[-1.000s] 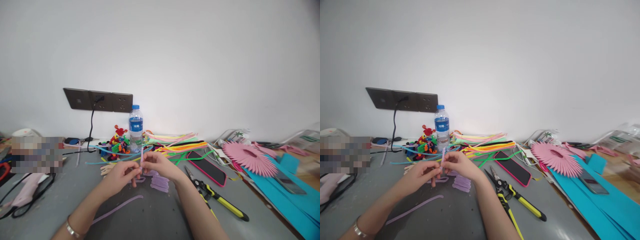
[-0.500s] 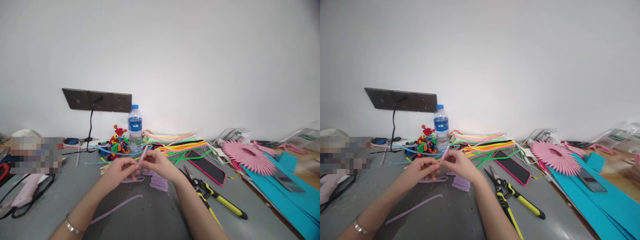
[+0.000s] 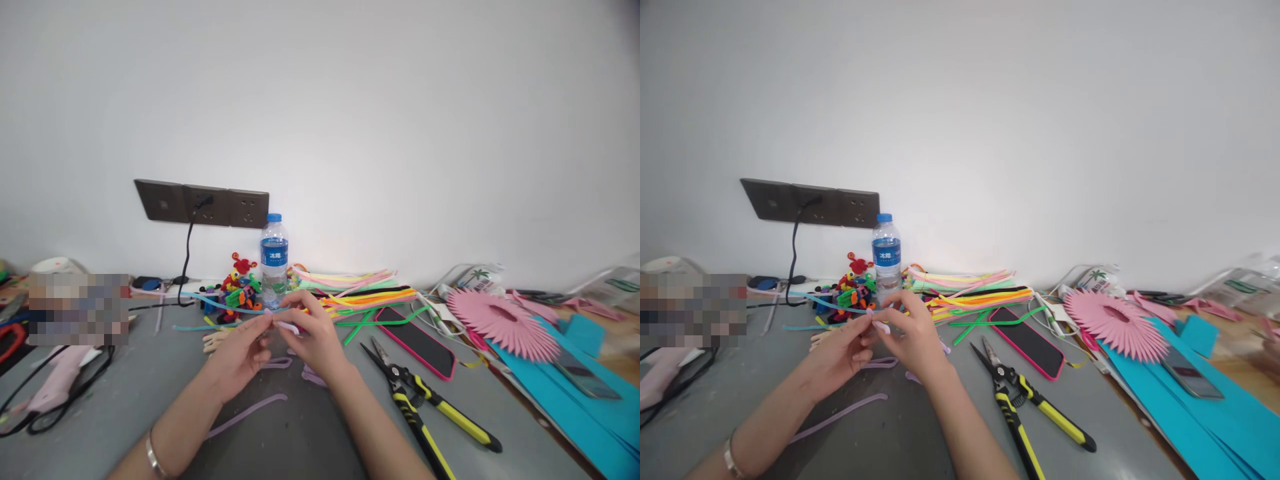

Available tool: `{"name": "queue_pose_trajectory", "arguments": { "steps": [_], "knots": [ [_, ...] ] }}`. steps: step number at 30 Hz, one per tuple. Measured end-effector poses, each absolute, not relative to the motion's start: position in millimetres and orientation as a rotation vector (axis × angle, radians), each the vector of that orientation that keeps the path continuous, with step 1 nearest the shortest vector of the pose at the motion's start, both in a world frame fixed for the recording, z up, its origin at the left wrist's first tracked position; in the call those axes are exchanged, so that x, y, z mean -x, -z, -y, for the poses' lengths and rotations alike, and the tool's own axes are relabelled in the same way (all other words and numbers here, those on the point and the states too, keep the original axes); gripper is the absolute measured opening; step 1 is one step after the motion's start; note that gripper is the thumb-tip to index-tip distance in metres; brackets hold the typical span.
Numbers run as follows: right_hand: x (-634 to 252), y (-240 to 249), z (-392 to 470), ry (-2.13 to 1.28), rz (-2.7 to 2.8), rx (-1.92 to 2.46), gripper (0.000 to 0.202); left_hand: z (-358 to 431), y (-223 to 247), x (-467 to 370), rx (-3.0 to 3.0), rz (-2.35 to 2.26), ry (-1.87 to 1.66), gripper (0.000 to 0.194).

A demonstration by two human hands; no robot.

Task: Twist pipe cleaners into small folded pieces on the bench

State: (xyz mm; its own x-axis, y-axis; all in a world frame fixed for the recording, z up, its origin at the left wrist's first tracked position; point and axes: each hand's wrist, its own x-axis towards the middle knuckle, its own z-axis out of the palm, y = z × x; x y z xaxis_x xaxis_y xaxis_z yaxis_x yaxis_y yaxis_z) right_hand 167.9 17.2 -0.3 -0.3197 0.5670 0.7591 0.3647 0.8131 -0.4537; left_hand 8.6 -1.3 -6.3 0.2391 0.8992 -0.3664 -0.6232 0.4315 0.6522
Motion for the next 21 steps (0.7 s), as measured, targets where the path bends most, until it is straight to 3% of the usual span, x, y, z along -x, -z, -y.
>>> {"name": "queue_pose_trajectory", "arguments": {
  "steps": [10,21],
  "knots": [
    [-172.3,-14.0,-17.2,-0.749,1.796,0.672,0.006,-1.2,4.4,-3.0,-0.796,-0.910,-1.049,0.038],
    [-183.3,-20.1,-15.4,-1.413,1.715,0.598,0.014,2.0,-10.7,7.0,-1.459,-0.946,-0.776,0.029]
  ]
}}
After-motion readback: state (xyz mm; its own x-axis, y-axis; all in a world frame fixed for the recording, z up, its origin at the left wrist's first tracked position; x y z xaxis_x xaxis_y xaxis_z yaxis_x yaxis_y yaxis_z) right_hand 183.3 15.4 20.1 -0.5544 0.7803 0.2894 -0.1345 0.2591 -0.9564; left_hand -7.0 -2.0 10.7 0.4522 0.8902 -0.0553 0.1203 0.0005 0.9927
